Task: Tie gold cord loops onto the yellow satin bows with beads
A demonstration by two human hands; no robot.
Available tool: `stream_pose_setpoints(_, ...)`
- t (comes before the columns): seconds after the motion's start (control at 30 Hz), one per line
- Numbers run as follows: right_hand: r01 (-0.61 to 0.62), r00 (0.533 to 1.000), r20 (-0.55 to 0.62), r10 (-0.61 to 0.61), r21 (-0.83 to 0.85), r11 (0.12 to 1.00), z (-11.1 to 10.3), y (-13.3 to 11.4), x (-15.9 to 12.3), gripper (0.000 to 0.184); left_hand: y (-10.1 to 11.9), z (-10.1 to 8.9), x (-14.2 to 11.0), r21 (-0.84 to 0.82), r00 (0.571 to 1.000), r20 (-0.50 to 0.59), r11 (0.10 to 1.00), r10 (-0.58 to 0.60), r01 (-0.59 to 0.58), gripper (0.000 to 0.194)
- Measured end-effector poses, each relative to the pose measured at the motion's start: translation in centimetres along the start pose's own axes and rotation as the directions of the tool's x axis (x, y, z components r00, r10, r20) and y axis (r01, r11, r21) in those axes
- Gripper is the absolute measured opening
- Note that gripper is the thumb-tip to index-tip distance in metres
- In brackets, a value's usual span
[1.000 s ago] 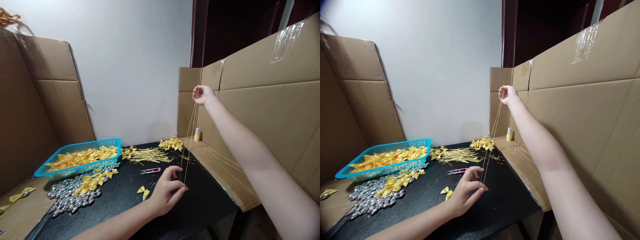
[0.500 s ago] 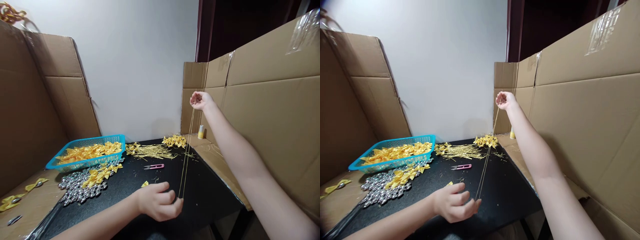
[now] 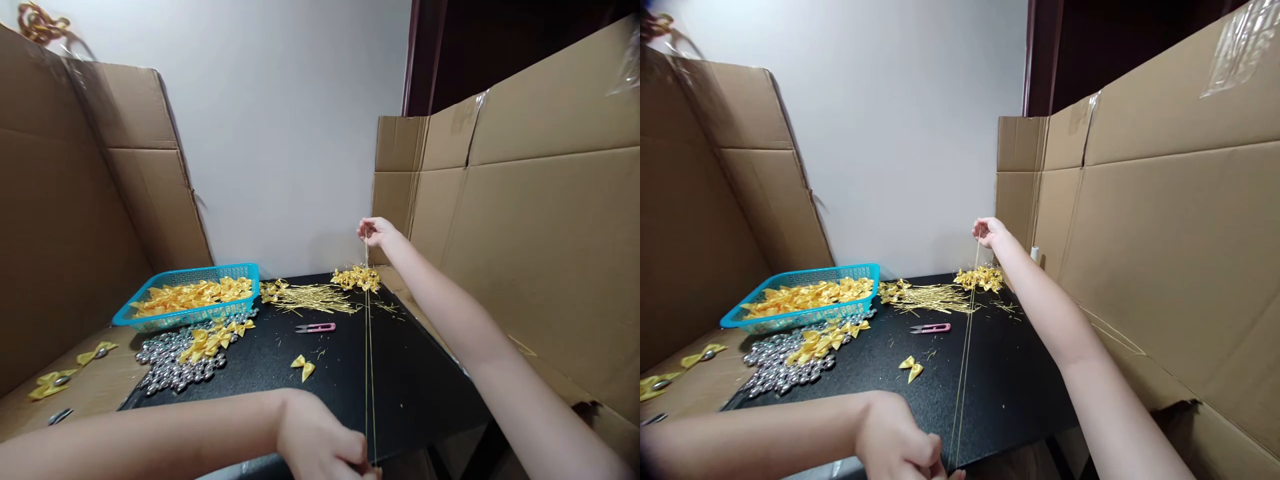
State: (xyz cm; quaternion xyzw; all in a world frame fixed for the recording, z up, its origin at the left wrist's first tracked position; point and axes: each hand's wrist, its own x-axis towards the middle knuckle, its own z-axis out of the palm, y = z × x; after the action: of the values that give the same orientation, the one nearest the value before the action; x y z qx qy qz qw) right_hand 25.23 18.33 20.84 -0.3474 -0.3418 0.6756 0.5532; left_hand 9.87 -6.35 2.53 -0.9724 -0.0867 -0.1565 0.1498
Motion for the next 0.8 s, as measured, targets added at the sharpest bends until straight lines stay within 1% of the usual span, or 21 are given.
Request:
stream_pose_setpoints(0.07,-0.016,1.0,0.008,0.016,0.002,1.0,0.1,0.7,0.1,0.03,0.4,0.4,-1.0,0.161,0.987,-0.071,0.978,0.144,-0.131,0.025)
stream_pose_setpoints(0.1,-0.022,1.0,0.012,0.021,0.003,1.0,0.1,1.0,0.1,0.03,0.6,0.5,-1.4,0.195,0.975,-0.09,0.964,0.203,-0.183,0.024)
stream_pose_setpoints(0.17,-0.029,0.999,0.014,0.029,0.004,1.0,0.0,1.5,0.2,0.03,0.8,0.3,-2.0,0.178,0.951,-0.099,0.945,0.294,-0.273,0.022)
stream_pose_setpoints(0.23,-0.03,1.0,0.009,0.03,0.003,1.0,-0.2,1.9,0.2,0.03,0.9,-0.2,-2.7,0.143,0.941,-0.107,0.942,0.32,-0.304,0.022)
stream_pose_setpoints(0.27,-0.029,1.0,0.005,0.029,0.004,1.0,-0.4,2.1,0.2,0.03,1.0,-0.7,-3.0,0.161,0.944,-0.121,0.945,0.306,-0.286,0.021)
stream_pose_setpoints(0.33,-0.024,1.0,-0.005,0.024,0.007,1.0,-0.9,2.5,0.2,0.03,1.4,-1.7,-3.6,0.296,0.945,-0.21,0.938,0.251,-0.183,0.018)
stream_pose_setpoints(0.37,-0.019,1.0,-0.011,0.019,0.01,1.0,-1.2,2.6,0.2,0.03,1.8,-2.2,-3.9,0.393,0.929,-0.295,0.915,0.223,-0.095,0.02)
stream_pose_setpoints(0.4,-0.014,1.0,-0.016,0.014,0.014,1.0,-1.5,2.7,0.1,0.03,2.3,-2.6,-4.1,0.483,0.891,-0.41,0.875,0.195,0.031,0.03)
stream_pose_setpoints(0.43,-0.007,1.0,-0.021,0.008,0.02,1.0,-1.7,2.8,0.0,0.031,2.9,-3.0,-4.2,0.533,0.832,-0.536,0.822,0.144,0.201,0.045)
stream_pose_setpoints(0.47,0.001,1.0,-0.027,-0.001,0.026,1.0,-2.0,2.8,-0.1,0.031,3.7,-3.4,-4.3,0.526,0.753,-0.656,0.752,0.061,0.398,0.062)
stream_pose_setpoints(0.5,0.012,0.999,-0.033,-0.011,0.034,0.999,-2.2,2.7,-0.2,0.031,4.5,-3.7,-4.3,0.462,0.65,-0.758,0.659,-0.053,0.593,0.08)
stream_pose_setpoints(0.53,0.025,0.999,-0.038,-0.023,0.043,0.999,-2.3,2.7,-0.3,0.03,5.3,-3.9,-4.4,0.367,0.553,-0.807,0.556,-0.209,0.746,0.094)
stream_pose_setpoints(0.57,0.04,0.998,-0.044,-0.037,0.053,0.998,-2.4,2.6,-0.4,0.03,6.0,-4.1,-4.5,0.285,0.462,-0.809,0.445,-0.363,0.849,0.104)
stream_pose_setpoints(0.6,0.056,0.997,-0.05,-0.053,0.063,0.996,-2.5,2.5,-0.5,0.028,6.7,-4.2,-4.6,0.205,0.357,-0.795,0.337,-0.491,0.919,0.108)
stream_pose_setpoints(0.63,0.073,0.996,-0.055,-0.069,0.073,0.995,-2.6,2.4,-0.6,0.026,7.3,-4.1,-4.8,0.146,0.266,-0.76,0.243,-0.593,0.959,0.108)
stream_pose_setpoints(0.67,0.092,0.994,-0.059,-0.087,0.083,0.992,-2.6,2.3,-0.8,0.022,7.7,-4.0,-5.1,0.1,0.182,-0.723,0.161,-0.666,0.982,0.105)
stream_pose_setpoints(0.7,0.111,0.993,-0.062,-0.105,0.092,0.99,-2.6,2.1,-0.9,0.017,8.0,-3.8,-5.4,0.061,0.108,-0.682,0.091,-0.724,0.994,0.1)
stream_pose_setpoints(0.73,0.131,0.99,-0.064,-0.125,0.101,0.986,-2.6,1.9,-1.1,0.014,8.3,-3.5,-5.8,0.043,0.055,-0.634,0.036,-0.772,0.998,0.096)
stream_pose_setpoints(0.77,0.152,0.987,-0.065,-0.145,0.109,0.982,-2.6,1.7,-1.2,0.015,8.5,-3.1,-6.2,0.039,0.022,-0.583,-0.001,-0.812,0.999,0.092)
stream_pose_setpoints(0.8,0.174,0.984,-0.066,-0.167,0.117,0.978,-2.5,1.4,-1.4,0.02,8.7,-2.8,-6.5,0.048,0.007,-0.53,-0.021,-0.848,0.999,0.089)
